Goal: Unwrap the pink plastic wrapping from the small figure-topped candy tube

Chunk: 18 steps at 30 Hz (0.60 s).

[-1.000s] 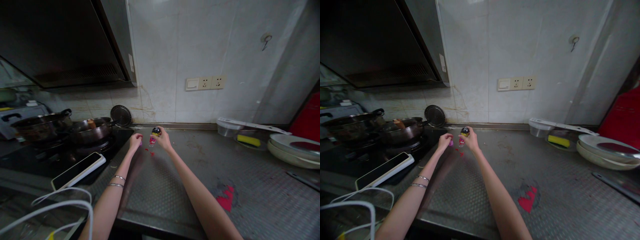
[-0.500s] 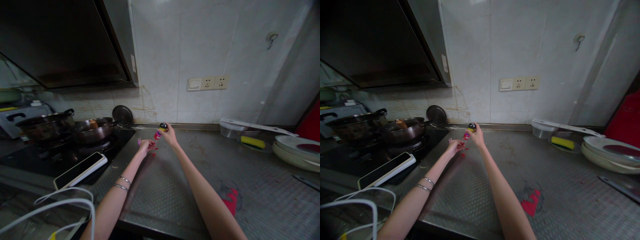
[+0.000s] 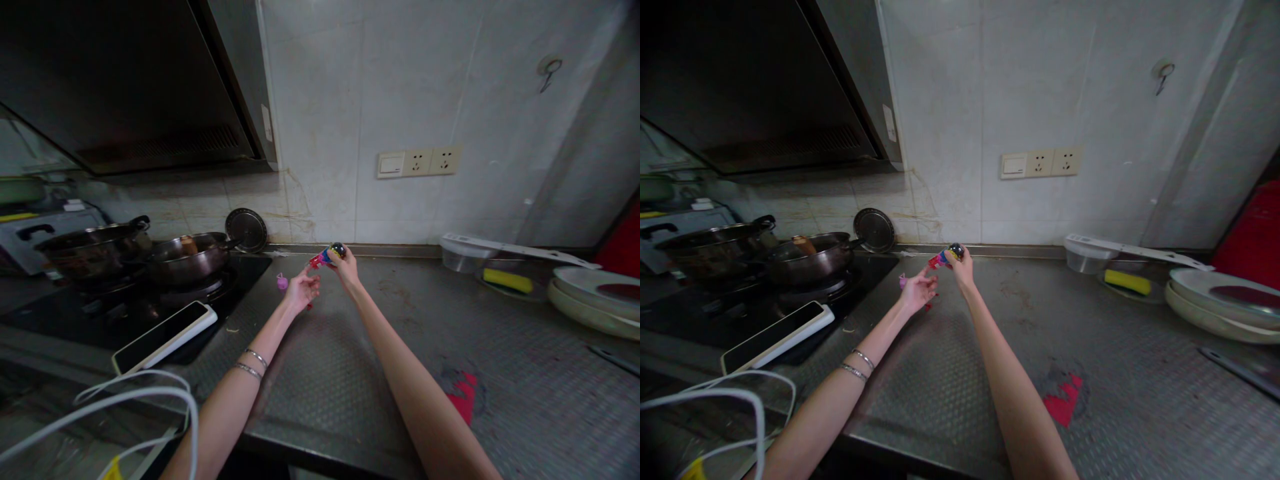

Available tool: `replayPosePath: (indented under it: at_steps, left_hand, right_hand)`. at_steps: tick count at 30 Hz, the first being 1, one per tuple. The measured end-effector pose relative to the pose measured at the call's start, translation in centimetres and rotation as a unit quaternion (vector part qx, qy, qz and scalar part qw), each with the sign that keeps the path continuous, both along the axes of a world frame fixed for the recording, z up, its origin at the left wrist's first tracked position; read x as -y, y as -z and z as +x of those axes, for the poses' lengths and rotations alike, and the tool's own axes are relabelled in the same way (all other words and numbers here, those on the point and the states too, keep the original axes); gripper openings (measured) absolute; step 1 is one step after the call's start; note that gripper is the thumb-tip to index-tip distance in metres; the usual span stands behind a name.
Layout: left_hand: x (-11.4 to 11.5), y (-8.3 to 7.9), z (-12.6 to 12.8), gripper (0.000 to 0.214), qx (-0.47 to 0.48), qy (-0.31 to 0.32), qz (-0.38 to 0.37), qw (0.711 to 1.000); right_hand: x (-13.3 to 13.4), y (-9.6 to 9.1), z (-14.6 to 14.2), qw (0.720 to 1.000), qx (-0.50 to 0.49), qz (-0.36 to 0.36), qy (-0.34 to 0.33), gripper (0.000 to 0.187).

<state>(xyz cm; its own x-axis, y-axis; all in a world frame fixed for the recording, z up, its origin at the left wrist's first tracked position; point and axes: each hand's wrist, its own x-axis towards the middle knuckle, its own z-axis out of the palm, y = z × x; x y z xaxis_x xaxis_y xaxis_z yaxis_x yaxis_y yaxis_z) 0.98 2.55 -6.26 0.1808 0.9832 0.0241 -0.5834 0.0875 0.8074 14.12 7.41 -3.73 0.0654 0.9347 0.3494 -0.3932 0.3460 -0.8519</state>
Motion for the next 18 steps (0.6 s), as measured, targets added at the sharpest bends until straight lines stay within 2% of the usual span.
replayPosePath:
  at_steps: [8, 13, 18]
  left_hand:
    - [-0.3, 0.6, -0.5, 0.045, -0.052, 0.002, 0.020, 0.998]
    - [-0.8, 0.9, -0.9, 0.019, -0.104, -0.029, 0.035, 0.993]
    - [-1.2, 0.9, -1.3, 0.024, -0.157, -0.049, 0.070, 0.984]
  right_hand:
    - [0.1, -0.3, 0.4, 0.998, 0.055, -0.001, -0.041, 0.052]
    - [0.0, -0.4, 1.0, 0.998, 0.031, -0.015, -0.054, 0.049]
    - [-0.2, -0.6, 1.9, 0.998, 0.019, -0.022, -0.053, 0.044]
